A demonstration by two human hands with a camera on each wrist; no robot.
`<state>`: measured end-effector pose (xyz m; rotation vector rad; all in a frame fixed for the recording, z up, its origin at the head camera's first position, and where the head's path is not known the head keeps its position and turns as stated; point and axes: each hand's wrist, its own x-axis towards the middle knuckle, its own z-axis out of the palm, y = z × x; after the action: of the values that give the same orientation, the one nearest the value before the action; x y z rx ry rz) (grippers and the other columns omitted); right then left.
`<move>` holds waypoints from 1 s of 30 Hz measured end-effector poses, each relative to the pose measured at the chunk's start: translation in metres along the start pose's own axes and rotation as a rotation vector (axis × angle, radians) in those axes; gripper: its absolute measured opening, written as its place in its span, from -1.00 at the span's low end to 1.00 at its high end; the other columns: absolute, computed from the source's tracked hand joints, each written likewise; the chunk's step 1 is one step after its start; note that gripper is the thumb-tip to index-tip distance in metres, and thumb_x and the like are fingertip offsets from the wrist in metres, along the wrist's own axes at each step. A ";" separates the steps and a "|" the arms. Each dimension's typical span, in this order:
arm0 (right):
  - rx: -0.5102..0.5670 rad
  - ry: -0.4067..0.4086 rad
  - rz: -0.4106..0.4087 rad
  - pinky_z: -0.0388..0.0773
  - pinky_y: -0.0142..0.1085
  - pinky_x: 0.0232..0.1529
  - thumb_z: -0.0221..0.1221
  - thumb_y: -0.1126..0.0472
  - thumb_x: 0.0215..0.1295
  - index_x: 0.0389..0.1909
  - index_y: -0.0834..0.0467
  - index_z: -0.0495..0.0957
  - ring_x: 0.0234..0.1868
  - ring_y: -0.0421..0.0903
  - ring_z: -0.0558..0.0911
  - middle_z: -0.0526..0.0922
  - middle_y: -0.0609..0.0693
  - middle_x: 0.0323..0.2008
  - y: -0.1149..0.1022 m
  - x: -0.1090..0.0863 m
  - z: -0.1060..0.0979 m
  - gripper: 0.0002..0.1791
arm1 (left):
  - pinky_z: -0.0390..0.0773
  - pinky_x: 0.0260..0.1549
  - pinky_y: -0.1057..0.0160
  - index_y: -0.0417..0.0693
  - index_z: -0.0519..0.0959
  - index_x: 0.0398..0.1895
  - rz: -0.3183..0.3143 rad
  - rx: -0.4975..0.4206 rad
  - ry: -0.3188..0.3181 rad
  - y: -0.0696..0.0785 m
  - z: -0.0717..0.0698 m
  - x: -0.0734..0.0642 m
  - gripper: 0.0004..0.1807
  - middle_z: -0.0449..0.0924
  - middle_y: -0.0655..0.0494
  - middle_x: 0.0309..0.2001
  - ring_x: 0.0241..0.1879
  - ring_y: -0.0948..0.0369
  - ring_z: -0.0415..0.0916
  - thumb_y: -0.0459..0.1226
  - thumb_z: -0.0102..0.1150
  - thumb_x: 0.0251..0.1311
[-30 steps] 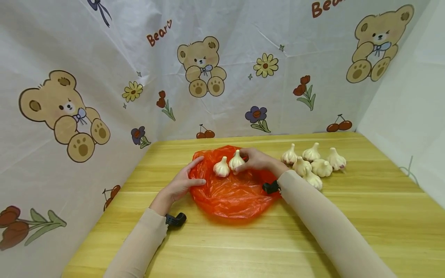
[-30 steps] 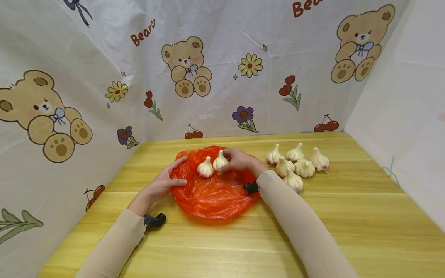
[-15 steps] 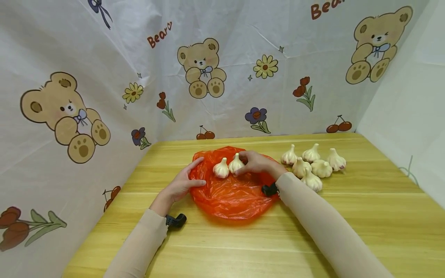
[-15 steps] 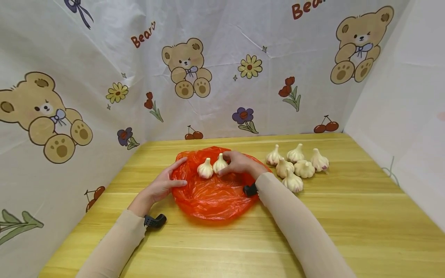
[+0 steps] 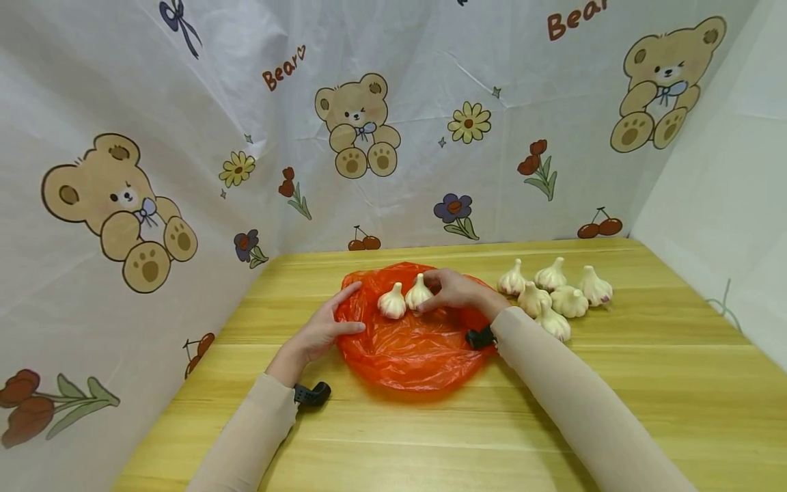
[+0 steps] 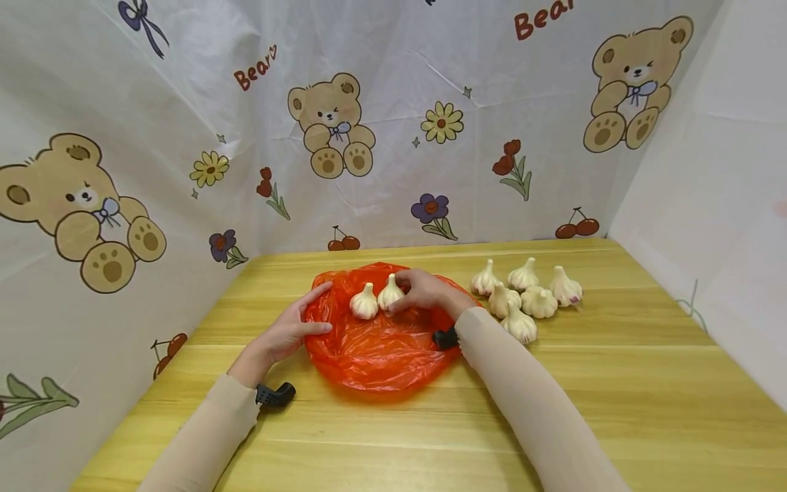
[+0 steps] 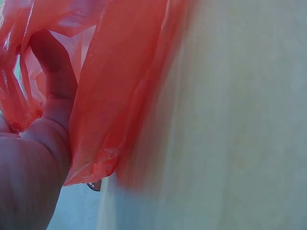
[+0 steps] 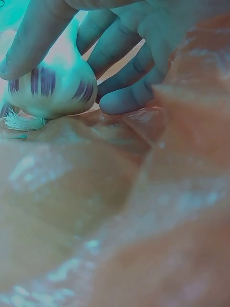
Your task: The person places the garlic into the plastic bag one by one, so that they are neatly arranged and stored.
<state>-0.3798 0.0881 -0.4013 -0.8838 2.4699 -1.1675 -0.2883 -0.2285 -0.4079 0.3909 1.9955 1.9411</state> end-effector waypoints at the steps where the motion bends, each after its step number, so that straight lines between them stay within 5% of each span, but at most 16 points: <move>1: -0.006 0.003 0.001 0.56 -0.10 0.19 0.49 0.08 0.18 0.12 0.13 0.57 0.02 -0.03 0.61 0.68 0.06 0.06 0.000 -0.001 0.000 -0.48 | 0.64 0.18 0.15 0.31 0.08 0.65 0.001 -0.001 -0.003 0.000 0.000 0.000 0.02 -0.02 0.02 0.64 0.53 -0.12 0.17 -0.49 0.32 0.22; 8: -0.019 0.030 0.032 0.45 0.05 0.43 0.46 0.07 0.22 0.40 0.14 0.45 0.34 0.14 0.54 0.57 0.16 0.32 -0.008 -0.005 -0.006 -0.26 | 0.64 0.19 0.14 0.33 0.11 0.64 -0.009 -0.008 -0.002 -0.001 0.000 0.000 0.02 0.00 0.03 0.63 0.54 -0.11 0.16 -0.49 0.33 0.21; 18: 0.024 0.065 -0.023 0.51 0.09 0.37 0.41 0.16 0.29 0.37 0.20 0.47 0.33 0.24 0.54 0.57 0.21 0.30 -0.018 -0.008 -0.015 -0.35 | 0.63 0.19 0.21 0.27 0.06 0.66 0.021 -0.019 -0.016 0.001 0.001 0.000 0.02 -0.01 -0.02 0.64 0.53 -0.12 0.15 -0.53 0.28 0.23; 30: 0.034 0.106 -0.070 0.62 0.00 0.22 0.38 0.15 0.33 0.35 0.20 0.51 0.25 0.13 0.60 0.63 0.13 0.24 -0.022 -0.022 -0.025 -0.40 | 0.65 0.17 0.21 0.23 0.05 0.67 0.031 -0.030 -0.028 0.000 0.000 0.000 0.02 0.00 -0.07 0.63 0.54 -0.17 0.15 -0.55 0.25 0.23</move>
<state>-0.3650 0.1062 -0.3685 -0.9280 2.5123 -1.3085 -0.2885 -0.2281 -0.4082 0.4416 1.9521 1.9707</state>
